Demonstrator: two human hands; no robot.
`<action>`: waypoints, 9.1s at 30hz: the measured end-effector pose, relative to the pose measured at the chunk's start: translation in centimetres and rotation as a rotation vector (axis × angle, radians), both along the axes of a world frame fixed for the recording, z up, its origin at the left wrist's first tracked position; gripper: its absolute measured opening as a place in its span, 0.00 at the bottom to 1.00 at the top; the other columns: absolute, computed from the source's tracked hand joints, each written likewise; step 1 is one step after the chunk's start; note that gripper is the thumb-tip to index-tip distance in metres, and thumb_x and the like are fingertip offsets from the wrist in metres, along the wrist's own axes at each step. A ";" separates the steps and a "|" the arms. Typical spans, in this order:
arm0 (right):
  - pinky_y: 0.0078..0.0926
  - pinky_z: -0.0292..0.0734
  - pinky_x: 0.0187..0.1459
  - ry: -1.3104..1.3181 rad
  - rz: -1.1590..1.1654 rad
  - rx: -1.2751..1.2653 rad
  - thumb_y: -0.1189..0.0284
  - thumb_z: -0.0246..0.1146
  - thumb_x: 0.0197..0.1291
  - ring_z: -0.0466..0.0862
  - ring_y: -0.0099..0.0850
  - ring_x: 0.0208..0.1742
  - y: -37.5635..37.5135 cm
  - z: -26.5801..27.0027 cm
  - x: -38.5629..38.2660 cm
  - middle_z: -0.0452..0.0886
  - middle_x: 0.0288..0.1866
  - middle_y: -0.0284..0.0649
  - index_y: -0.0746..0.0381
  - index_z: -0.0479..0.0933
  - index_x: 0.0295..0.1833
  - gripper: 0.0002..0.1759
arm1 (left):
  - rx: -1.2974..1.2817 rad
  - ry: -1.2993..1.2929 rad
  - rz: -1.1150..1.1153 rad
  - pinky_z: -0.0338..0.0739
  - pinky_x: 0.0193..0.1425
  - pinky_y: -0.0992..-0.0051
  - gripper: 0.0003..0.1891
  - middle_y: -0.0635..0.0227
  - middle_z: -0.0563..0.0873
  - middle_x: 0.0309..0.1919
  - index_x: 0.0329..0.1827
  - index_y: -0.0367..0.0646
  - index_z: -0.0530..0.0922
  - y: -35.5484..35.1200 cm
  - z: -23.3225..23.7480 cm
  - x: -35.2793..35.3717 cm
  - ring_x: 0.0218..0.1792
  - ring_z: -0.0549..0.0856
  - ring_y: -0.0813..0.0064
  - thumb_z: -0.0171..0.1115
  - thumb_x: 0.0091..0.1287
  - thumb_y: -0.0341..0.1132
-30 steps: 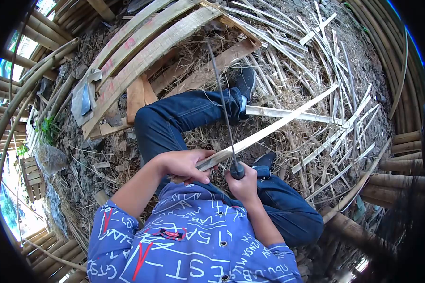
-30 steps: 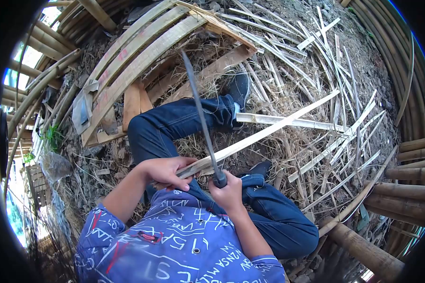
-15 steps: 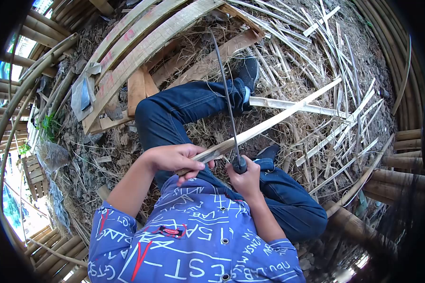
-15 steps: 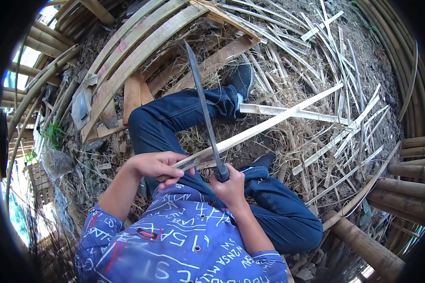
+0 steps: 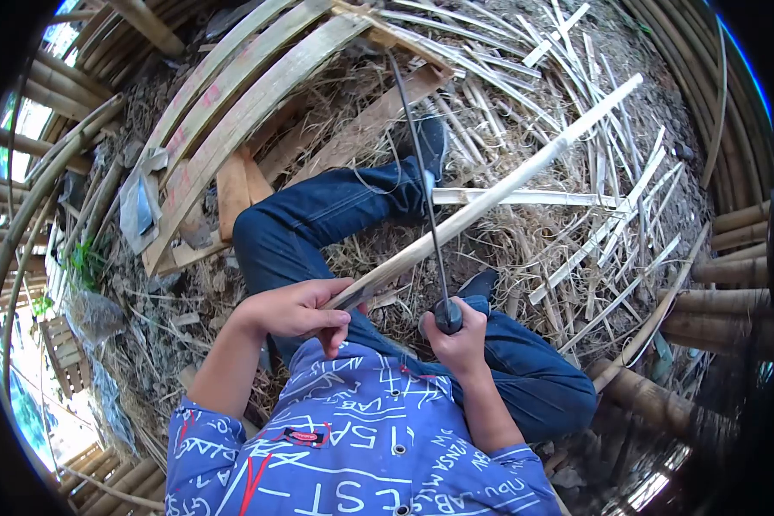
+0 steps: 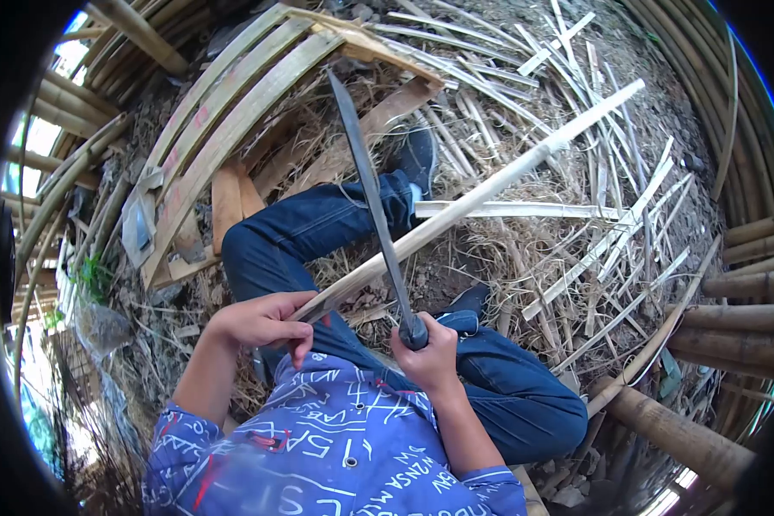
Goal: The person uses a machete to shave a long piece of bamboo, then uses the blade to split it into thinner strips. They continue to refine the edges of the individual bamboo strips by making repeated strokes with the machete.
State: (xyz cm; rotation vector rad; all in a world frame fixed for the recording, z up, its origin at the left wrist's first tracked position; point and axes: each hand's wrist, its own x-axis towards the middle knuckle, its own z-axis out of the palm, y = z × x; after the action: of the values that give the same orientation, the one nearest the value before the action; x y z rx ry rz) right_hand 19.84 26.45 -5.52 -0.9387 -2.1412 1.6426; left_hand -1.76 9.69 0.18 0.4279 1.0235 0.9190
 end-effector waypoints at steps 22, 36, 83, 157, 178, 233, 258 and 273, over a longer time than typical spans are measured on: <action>0.27 0.68 0.25 -0.088 -0.146 -0.172 0.71 0.67 0.51 0.70 0.19 0.21 1.5 -2.3 1.7 0.73 0.16 0.36 0.68 0.75 0.27 0.12 | -0.311 1.377 -0.173 0.75 0.45 0.50 0.15 0.41 0.84 0.33 0.39 0.36 0.71 6.1 -10.9 4.0 0.40 0.83 0.41 0.61 0.62 0.40; 0.48 0.80 0.36 -0.275 0.072 0.142 0.65 0.69 0.47 0.84 0.53 0.32 1.7 -4.0 1.5 0.83 0.27 0.52 0.62 0.79 0.36 0.14 | -0.238 1.105 -0.106 0.77 0.41 0.55 0.16 0.44 0.83 0.29 0.39 0.33 0.73 6.6 -7.9 5.9 0.37 0.84 0.43 0.60 0.67 0.41; 0.45 0.80 0.49 -0.871 -0.238 0.375 0.67 0.64 0.48 0.85 0.51 0.44 15.3 -8.1 4.2 0.85 0.38 0.54 0.61 0.83 0.39 0.14 | -0.149 1.027 -0.106 0.68 0.25 0.66 0.10 0.57 0.76 0.18 0.37 0.37 0.66 2.6 -2.1 7.4 0.19 0.77 0.65 0.61 0.66 0.28; 0.43 0.81 0.46 -0.779 -0.059 0.586 0.66 0.67 0.42 0.86 0.46 0.41 16.9 -8.3 0.8 0.85 0.35 0.49 0.59 0.82 0.39 0.16 | -0.280 1.039 -0.105 0.69 0.31 0.53 0.10 0.43 0.78 0.23 0.41 0.37 0.67 0.8 -0.7 6.8 0.30 0.79 0.38 0.51 0.73 0.35; 0.46 0.80 0.49 -0.855 -0.055 0.474 0.67 0.62 0.45 0.85 0.51 0.43 17.5 -8.7 3.3 0.85 0.38 0.54 0.65 0.82 0.41 0.18 | -0.273 1.064 -0.116 0.70 0.32 0.47 0.11 0.43 0.79 0.22 0.38 0.37 0.67 -1.9 -0.8 6.9 0.29 0.80 0.38 0.53 0.73 0.37; 0.47 0.78 0.44 -0.967 -0.811 0.677 0.61 0.63 0.50 0.84 0.53 0.43 32.6 0.7 24.5 0.84 0.37 0.57 0.63 0.83 0.40 0.18 | -0.343 1.650 -0.055 0.65 0.32 0.55 0.12 0.53 0.74 0.16 0.27 0.39 0.75 -27.1 -1.8 -1.7 0.22 0.74 0.48 0.63 0.58 0.38; 0.46 0.80 0.44 -0.280 0.096 -0.044 0.66 0.65 0.43 0.85 0.52 0.36 -0.2 -0.9 0.0 0.84 0.30 0.53 0.60 0.82 0.37 0.13 | -0.289 1.019 -0.149 0.72 0.32 0.65 0.16 0.51 0.80 0.23 0.37 0.32 0.77 0.9 -2.9 4.9 0.25 0.77 0.65 0.69 0.62 0.39; 0.44 0.81 0.47 -0.783 0.072 0.390 0.65 0.68 0.42 0.86 0.48 0.41 8.4 -6.2 3.1 0.85 0.36 0.51 0.62 0.80 0.37 0.16 | -0.249 1.138 -0.079 0.70 0.28 0.69 0.13 0.54 0.77 0.20 0.35 0.33 0.75 -0.6 -0.6 6.1 0.22 0.72 0.74 0.69 0.62 0.34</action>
State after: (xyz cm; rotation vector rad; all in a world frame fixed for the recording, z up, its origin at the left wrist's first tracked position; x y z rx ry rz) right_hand 22.92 34.82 -11.76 -1.5492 -2.8575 0.8700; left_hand 4.30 9.06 -0.39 0.8010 2.1039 0.4091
